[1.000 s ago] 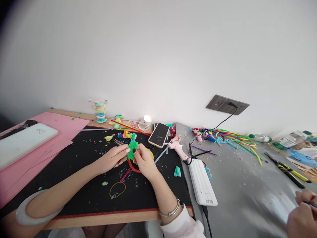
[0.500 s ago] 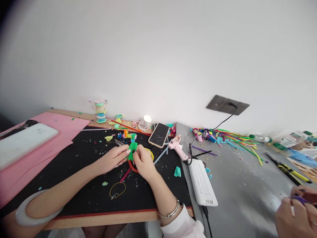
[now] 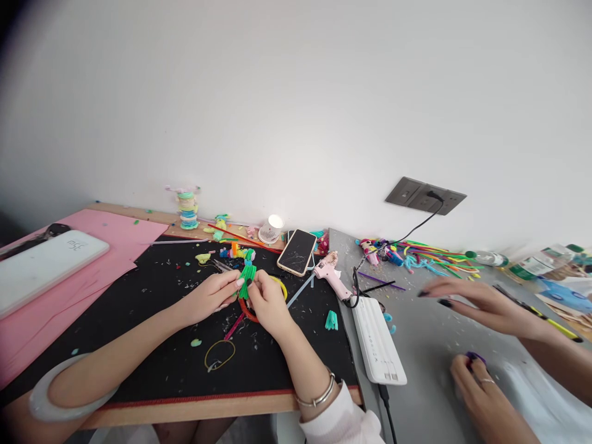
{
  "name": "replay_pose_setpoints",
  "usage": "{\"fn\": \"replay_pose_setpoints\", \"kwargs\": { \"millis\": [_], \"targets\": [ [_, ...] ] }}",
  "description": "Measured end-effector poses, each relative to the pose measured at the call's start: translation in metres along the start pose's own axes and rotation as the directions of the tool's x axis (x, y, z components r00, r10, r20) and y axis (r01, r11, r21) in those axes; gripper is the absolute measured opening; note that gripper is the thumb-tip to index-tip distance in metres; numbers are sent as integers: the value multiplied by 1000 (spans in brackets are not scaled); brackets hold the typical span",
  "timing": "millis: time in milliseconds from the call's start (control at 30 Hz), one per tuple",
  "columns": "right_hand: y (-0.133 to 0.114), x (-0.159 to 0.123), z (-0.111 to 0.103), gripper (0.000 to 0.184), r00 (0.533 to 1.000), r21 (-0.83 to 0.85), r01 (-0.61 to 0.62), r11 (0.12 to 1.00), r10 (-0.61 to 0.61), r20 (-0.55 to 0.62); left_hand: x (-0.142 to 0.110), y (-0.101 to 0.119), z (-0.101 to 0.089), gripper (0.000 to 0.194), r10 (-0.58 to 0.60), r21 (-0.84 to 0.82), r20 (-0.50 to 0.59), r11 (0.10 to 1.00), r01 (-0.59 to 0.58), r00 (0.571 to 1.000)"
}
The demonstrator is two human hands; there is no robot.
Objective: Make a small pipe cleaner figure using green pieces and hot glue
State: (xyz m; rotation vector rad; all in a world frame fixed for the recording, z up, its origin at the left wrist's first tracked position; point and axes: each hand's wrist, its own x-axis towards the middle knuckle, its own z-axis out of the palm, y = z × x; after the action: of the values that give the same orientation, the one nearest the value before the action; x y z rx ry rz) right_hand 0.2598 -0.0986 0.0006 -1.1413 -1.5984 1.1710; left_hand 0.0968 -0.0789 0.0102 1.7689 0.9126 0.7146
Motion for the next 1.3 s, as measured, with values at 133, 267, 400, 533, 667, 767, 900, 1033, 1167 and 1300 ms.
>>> {"fn": "replay_pose_setpoints", "kwargs": {
  "millis": [133,267,400,533,667,767,900,1033,1167,1300],
  "targets": [
    [-1,0,-1,14,999,35,-6,999,5,32,0,1,-2,32,-11,11,-41,1000,11,999],
    [-3,0,0,18,998,3,0,1000,-1,63,2,-2,-2,33,-12,-4,-75,1000,12,997],
    [-1,0,-1,17,998,5,3,1000,-3,55,3,-7,0,34,-19,-39,-68,999,17,998],
    [0,0,-2,15,1000,21,3,1000,-3,28,2,-7,0,35,-28,-90,-35,996,25,999],
    [-2,-1,-2,15,1000,27,5,1000,-6,29,1,-3,-1,34,-24,-95,-7,995,23,1000],
    [-4,-1,-2,16,999,21,-2,1000,2,34,0,1,-2,32,-25,-91,9,995,26,1000],
    [-6,-1,-2,16,999,16,-11,1000,10,38,-1,7,-3,31,-30,-95,15,995,31,999],
    [-8,-2,-2,15,999,32,-7,999,5,48,-2,10,-3,31,-29,-88,15,996,30,999],
    [-9,-2,-1,15,999,73,-3,997,0,49,-2,6,-2,31,-23,-87,4,996,23,1000],
    [-8,-2,-1,16,999,66,0,998,-4,52,0,0,0,33,-15,-94,-10,995,14,1000]
  ]
}}
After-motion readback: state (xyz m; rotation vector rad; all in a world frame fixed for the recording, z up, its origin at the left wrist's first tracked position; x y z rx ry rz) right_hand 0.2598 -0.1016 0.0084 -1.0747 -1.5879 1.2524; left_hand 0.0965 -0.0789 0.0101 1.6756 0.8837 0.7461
